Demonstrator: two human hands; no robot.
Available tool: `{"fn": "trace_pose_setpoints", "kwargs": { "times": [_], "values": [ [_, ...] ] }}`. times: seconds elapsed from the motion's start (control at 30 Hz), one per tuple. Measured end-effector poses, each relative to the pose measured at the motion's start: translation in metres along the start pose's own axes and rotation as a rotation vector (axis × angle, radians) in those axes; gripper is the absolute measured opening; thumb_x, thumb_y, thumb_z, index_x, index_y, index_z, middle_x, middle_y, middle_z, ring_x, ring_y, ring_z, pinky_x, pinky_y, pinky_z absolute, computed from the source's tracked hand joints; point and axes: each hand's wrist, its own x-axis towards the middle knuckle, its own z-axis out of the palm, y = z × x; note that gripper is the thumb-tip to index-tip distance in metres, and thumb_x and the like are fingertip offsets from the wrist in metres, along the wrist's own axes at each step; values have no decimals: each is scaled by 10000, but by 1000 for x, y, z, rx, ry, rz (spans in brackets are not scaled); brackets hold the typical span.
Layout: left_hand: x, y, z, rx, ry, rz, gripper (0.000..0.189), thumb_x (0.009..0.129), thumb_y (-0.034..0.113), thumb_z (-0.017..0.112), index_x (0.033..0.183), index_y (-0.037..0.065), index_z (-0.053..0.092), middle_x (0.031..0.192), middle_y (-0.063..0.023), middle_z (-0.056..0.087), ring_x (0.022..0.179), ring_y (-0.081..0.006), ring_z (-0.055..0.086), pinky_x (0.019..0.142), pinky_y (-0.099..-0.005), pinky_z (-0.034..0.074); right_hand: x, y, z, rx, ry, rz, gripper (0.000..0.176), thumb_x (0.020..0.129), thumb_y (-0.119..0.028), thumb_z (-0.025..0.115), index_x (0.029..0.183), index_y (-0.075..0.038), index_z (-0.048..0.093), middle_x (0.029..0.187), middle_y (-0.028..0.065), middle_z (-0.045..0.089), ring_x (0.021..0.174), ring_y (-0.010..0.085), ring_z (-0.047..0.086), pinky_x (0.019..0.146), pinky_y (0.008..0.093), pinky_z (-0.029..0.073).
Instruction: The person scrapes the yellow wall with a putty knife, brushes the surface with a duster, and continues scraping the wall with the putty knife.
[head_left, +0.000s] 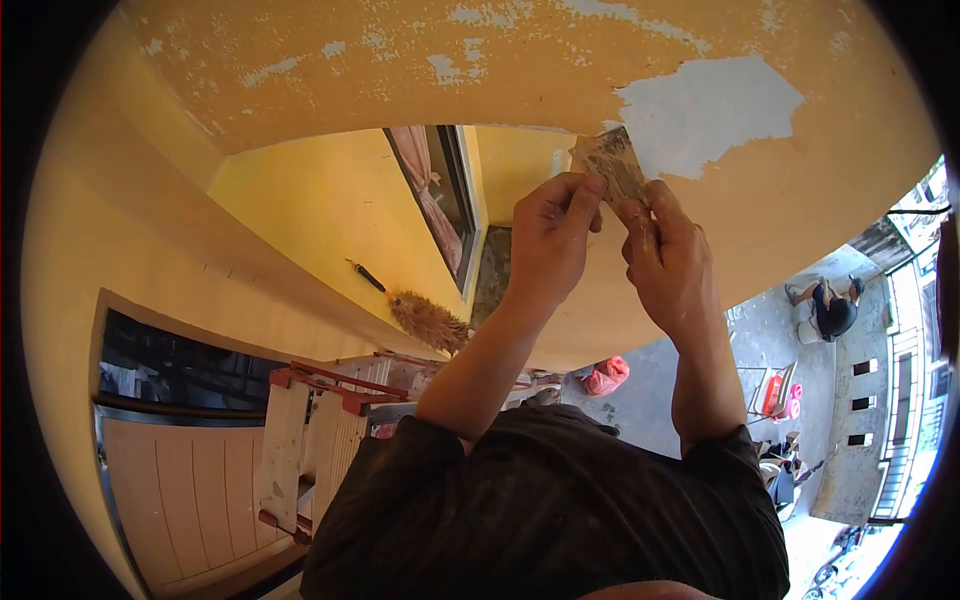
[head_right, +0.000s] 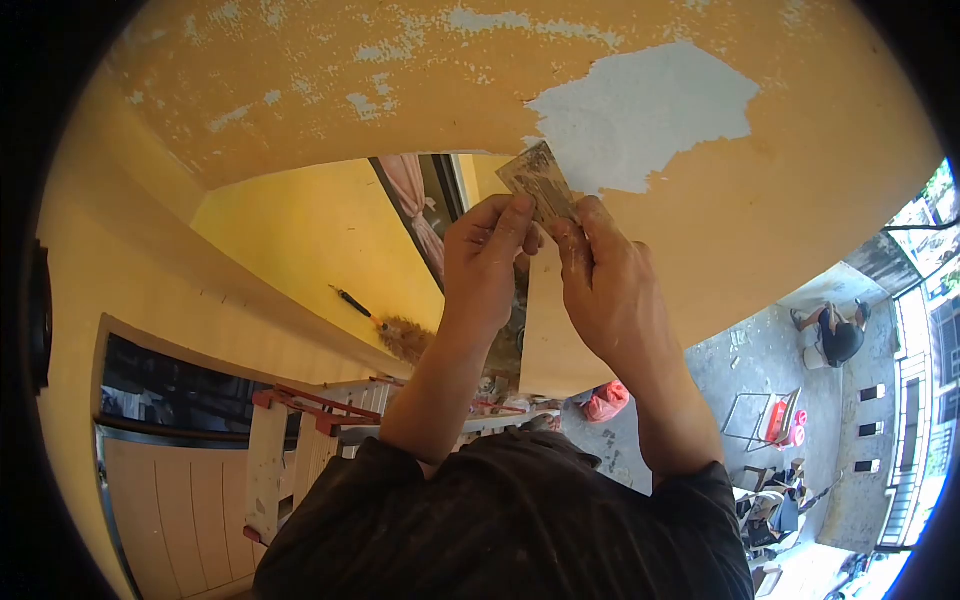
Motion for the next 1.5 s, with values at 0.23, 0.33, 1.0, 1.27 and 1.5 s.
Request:
{"fn": "trace_pose_setpoints", "kwargs": {
  "times": [0.23,0.33,1.0,1.27,1.5],
  "values": [
    [-1,6,2,25,8,-44,231,928,228,611,879,7,655,677,5,570,598,-58,465,550,-209,344,4,9,-3,-3,-37,-73,218,965,-174,474,1032,28,520,532,24,471,448,82,438,439,264,367],
    [-1,5,6,-34,33,-3,272,940,223,599,799,-7,631,594,27,489,562,-37,424,521,-206,328,5,3,-6,4,-87,17,202,964,-166,474,1023,19,528,531,16,458,454,72,428,441,256,363],
    [-5,13,3,174,115,63,275,924,242,616,850,-20,654,650,-6,567,605,-71,504,570,-211,369,5,8,6,329,-169,170,214,957,-164,483,1020,31,544,545,74,517,463,124,488,476,287,396],
    [-10,9,-2,167,80,42,263,932,226,601,831,-12,647,662,-9,569,626,-73,500,581,-217,366,3,8,5,260,-158,161,252,950,-148,481,1110,38,537,551,83,507,471,133,485,488,297,401],
    [-7,5,-5,174,61,64,257,936,211,601,822,-17,636,645,-4,549,599,-62,480,559,-209,358,6,8,1,327,-224,241,351,953,-177,490,1235,30,521,542,57,486,461,119,468,469,282,391]
  ]
}}
